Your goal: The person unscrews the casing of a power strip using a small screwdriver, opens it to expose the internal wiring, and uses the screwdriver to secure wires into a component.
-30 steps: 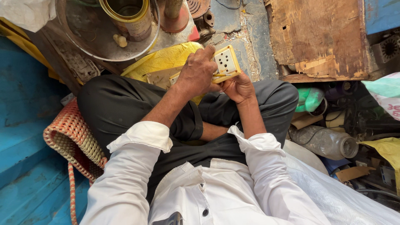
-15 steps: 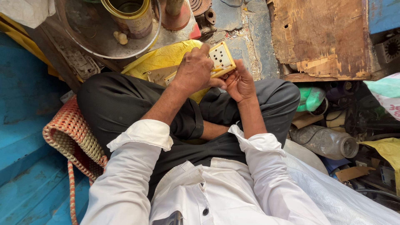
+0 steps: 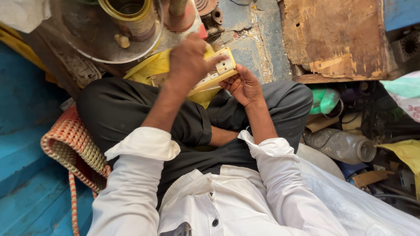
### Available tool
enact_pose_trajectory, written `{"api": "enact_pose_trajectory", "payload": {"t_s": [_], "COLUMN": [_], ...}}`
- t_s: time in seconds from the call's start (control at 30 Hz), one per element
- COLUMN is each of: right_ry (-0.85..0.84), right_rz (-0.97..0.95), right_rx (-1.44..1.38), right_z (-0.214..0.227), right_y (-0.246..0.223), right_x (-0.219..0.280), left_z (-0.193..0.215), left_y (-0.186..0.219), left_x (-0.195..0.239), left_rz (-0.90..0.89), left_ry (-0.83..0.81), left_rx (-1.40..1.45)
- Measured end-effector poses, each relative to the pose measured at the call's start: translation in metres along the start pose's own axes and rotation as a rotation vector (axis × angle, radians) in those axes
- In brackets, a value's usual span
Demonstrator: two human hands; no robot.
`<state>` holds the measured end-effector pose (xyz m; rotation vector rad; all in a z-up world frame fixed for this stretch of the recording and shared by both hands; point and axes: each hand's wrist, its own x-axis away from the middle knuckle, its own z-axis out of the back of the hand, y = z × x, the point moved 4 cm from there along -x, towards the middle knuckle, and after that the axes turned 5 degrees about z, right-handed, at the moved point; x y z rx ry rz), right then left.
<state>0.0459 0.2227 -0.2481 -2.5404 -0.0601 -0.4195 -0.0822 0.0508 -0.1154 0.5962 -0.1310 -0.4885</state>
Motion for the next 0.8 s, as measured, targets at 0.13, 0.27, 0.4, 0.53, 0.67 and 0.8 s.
{"api": "enact_pose_trajectory", "payload": {"t_s": [0.13,0.27,0.4,0.53,0.67,0.8], "right_ry": [0.008,0.013,-0.021,0.006,-0.071,-0.127], "right_rz": [-0.011,-0.028,-0.018,-0.015,0.023,0.037], "right_rx": [0.010,0.029,0.028,0.014,-0.041,0.017], "right_z": [0.008,0.014,0.018,0.018,0.014,0.003], "right_y": [0.001,0.006,0.008,0.009,0.004,-0.003], "right_x": [0.001,-0.004,-0.005,-0.008,-0.005,-0.001], "left_z": [-0.001,-0.021,-0.036,-0.021,-0.002,0.004], "left_y": [-0.030,-0.035,-0.029,-0.025,-0.010,0.009], "left_x": [0.004,0.009,0.016,0.020,0.015,0.014], "left_rz": [0.250,0.035,-0.139,-0.073,0.087,0.013], "left_ry": [-0.237,-0.152,-0.189,-0.229,-0.178,-0.238], "left_rx": [0.174,0.227,0.342,0.159,0.223,0.185]}}
